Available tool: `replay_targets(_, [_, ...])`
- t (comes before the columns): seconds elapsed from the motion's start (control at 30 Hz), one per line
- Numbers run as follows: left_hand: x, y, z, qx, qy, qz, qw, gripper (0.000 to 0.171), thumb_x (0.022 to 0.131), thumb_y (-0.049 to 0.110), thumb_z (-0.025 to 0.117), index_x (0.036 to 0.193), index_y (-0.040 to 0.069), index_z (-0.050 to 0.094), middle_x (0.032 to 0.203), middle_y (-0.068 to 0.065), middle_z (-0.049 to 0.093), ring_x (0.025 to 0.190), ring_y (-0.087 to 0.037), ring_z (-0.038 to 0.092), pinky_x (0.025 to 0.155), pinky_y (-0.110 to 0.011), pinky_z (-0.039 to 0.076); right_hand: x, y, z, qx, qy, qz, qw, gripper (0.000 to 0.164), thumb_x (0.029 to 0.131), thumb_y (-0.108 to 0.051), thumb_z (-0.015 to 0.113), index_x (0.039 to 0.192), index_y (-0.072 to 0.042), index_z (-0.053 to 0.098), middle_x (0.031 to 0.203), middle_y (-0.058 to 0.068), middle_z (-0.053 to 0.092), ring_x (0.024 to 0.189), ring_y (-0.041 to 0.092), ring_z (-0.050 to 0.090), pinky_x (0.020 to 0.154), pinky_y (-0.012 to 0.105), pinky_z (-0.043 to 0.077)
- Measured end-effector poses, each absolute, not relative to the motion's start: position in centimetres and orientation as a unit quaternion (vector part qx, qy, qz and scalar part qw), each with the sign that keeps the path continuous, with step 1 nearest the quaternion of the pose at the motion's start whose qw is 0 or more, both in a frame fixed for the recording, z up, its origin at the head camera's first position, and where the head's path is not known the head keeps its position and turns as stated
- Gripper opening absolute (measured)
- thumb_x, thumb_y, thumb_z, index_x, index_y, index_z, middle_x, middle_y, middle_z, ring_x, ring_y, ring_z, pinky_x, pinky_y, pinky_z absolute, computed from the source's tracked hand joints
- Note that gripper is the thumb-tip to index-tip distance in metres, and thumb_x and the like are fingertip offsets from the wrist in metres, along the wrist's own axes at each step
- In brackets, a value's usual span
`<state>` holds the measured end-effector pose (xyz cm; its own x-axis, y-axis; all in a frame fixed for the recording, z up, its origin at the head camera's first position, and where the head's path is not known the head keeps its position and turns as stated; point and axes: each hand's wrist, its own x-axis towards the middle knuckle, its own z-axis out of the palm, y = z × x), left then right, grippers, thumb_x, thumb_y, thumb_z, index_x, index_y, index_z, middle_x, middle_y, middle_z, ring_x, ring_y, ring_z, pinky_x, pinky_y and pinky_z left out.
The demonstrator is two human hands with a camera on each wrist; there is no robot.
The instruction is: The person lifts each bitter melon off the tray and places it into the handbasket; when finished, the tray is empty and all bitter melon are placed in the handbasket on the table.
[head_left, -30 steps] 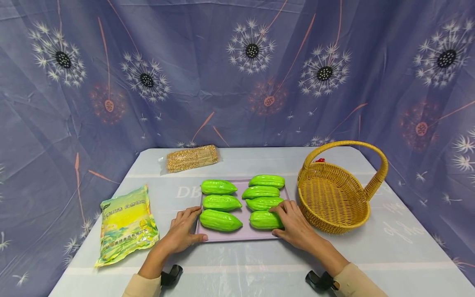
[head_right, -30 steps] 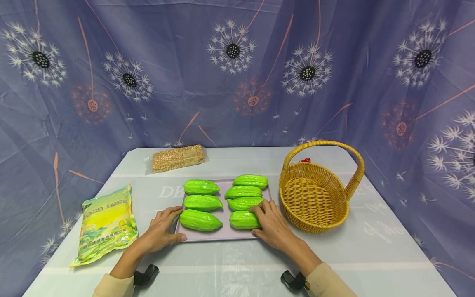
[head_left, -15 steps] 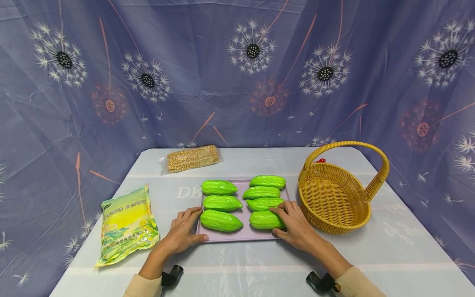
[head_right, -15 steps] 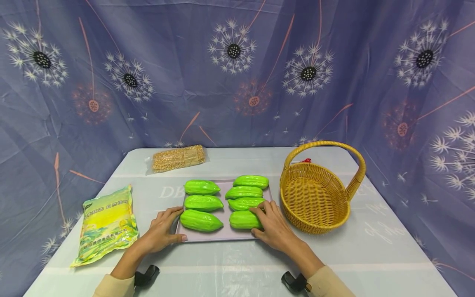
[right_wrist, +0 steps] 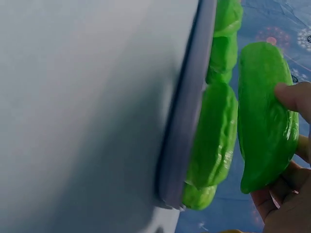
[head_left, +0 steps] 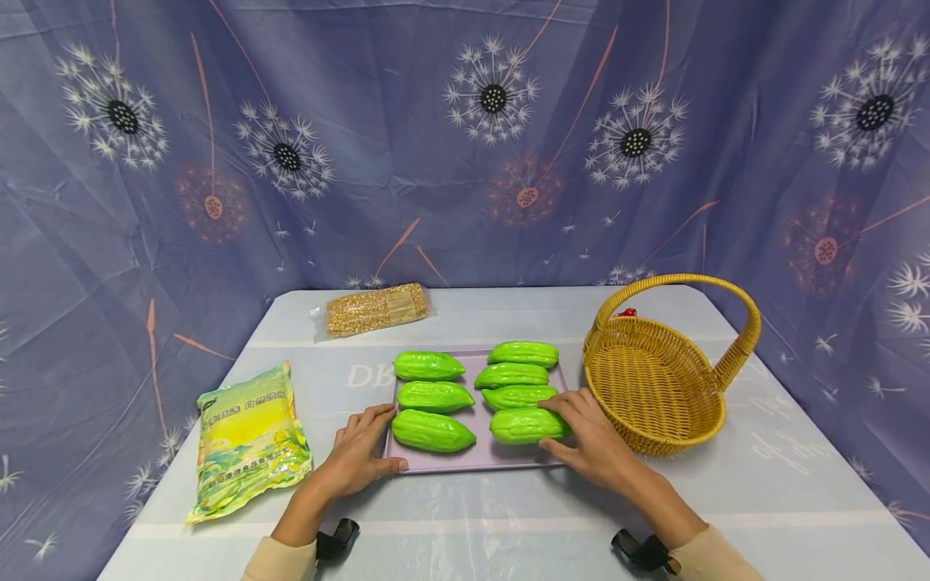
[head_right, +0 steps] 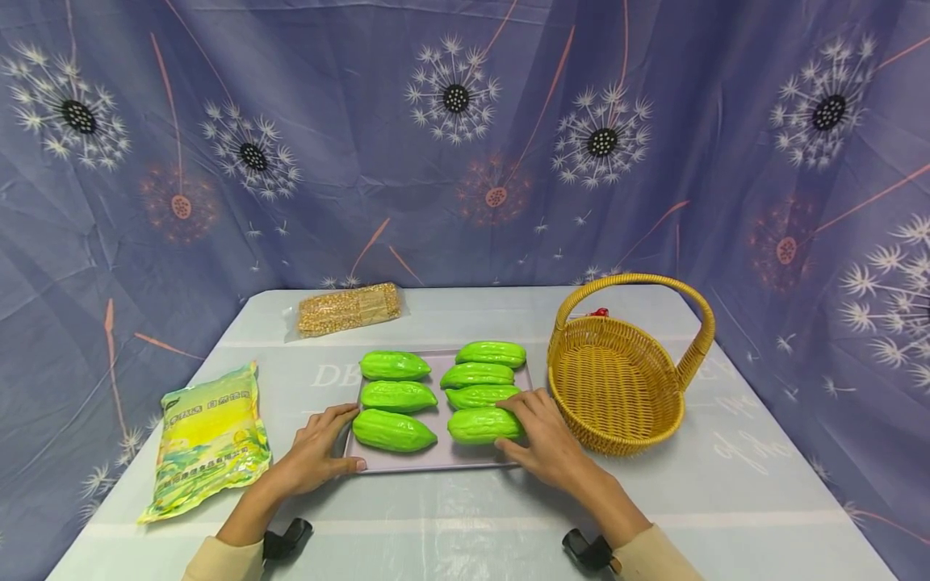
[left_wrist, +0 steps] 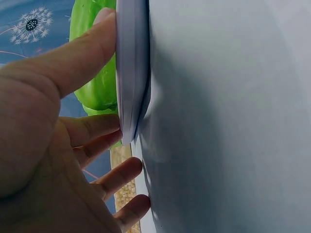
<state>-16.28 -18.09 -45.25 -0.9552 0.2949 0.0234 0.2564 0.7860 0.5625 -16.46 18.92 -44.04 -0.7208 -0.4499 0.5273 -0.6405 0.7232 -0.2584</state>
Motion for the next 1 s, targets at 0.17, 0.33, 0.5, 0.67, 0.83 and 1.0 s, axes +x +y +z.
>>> replay_targets(0.17, [-16.3,-18.1,-45.2,0.146,0.945,0.291,0.031,0.085,0.074,0.039,0.078,0.141,0.004,0.041,0.147,-0.009,0.038,0.127,-0.033,0.036,0.096,-0.055,0.028,-16.1,19.4,-42.9,0.286,-0.905,0.233,0.214,0.054,0.073,-0.028,0.079,0.122,-0.013,0.060,0.114,0.000,0.061,0.104,0.011,0.048,0.086,0.037,0.044])
replay_targets(0.33, [-16.3,-18.1,-45.2,0.145,0.945,0.291,0.033,0.085,0.074,0.039,0.078,0.142,0.004,0.041,0.147,-0.009,0.038,0.127,-0.033,0.035,0.097,-0.056,0.028,-16.0,20.2,-41.7,0.279,-0.900,0.250,0.221,0.054,0.073,-0.023,0.080,0.122,-0.011,0.060,0.115,0.000,0.061,0.103,0.010,0.046,0.085,0.031,0.041])
replay_targets(0.5, [-16.2,-18.1,-45.2,0.146,0.945,0.292,0.034,0.084,0.074,0.039,0.078,0.142,0.004,0.041,0.147,-0.010,0.038,0.127,-0.034,0.036,0.097,-0.056,0.028,-16.4,21.5,-40.8,0.281,-0.892,0.258,0.242,0.053,0.070,-0.015,0.081,0.119,-0.007,0.061,0.112,0.003,0.062,0.101,0.011,0.046,0.085,0.023,0.035])
replay_targets(0.67, [-16.2,-18.2,-45.3,0.144,0.946,0.289,0.034,0.084,0.074,0.039,0.077,0.142,0.005,0.041,0.147,-0.009,0.038,0.127,-0.034,0.036,0.096,-0.056,0.028,-16.8,23.1,-39.9,0.270,-0.895,0.259,0.243,0.052,0.070,-0.012,0.081,0.119,-0.006,0.061,0.109,0.003,0.063,0.096,0.008,0.043,0.084,0.018,0.032])
replay_targets(0.83, [-16.2,-18.2,-45.4,0.144,0.946,0.288,0.034,0.085,0.074,0.040,0.077,0.142,0.006,0.040,0.147,-0.009,0.037,0.128,-0.034,0.035,0.097,-0.056,0.028,-17.1,24.9,-39.1,0.241,-0.909,0.247,0.236,0.050,0.074,-0.015,0.079,0.120,-0.010,0.061,0.108,0.001,0.061,0.095,0.006,0.040,0.077,0.023,0.032])
replay_targets(1.0, [-16.3,-18.1,-45.3,0.142,0.948,0.285,0.034,0.086,0.073,0.041,0.077,0.142,0.006,0.040,0.147,-0.008,0.038,0.128,-0.034,0.036,0.097,-0.056,0.028,-17.5,26.6,-38.6,0.229,-0.911,0.232,0.253,0.049,0.072,-0.012,0.080,0.118,-0.009,0.062,0.106,0.004,0.064,0.093,0.007,0.040,0.074,0.023,0.032])
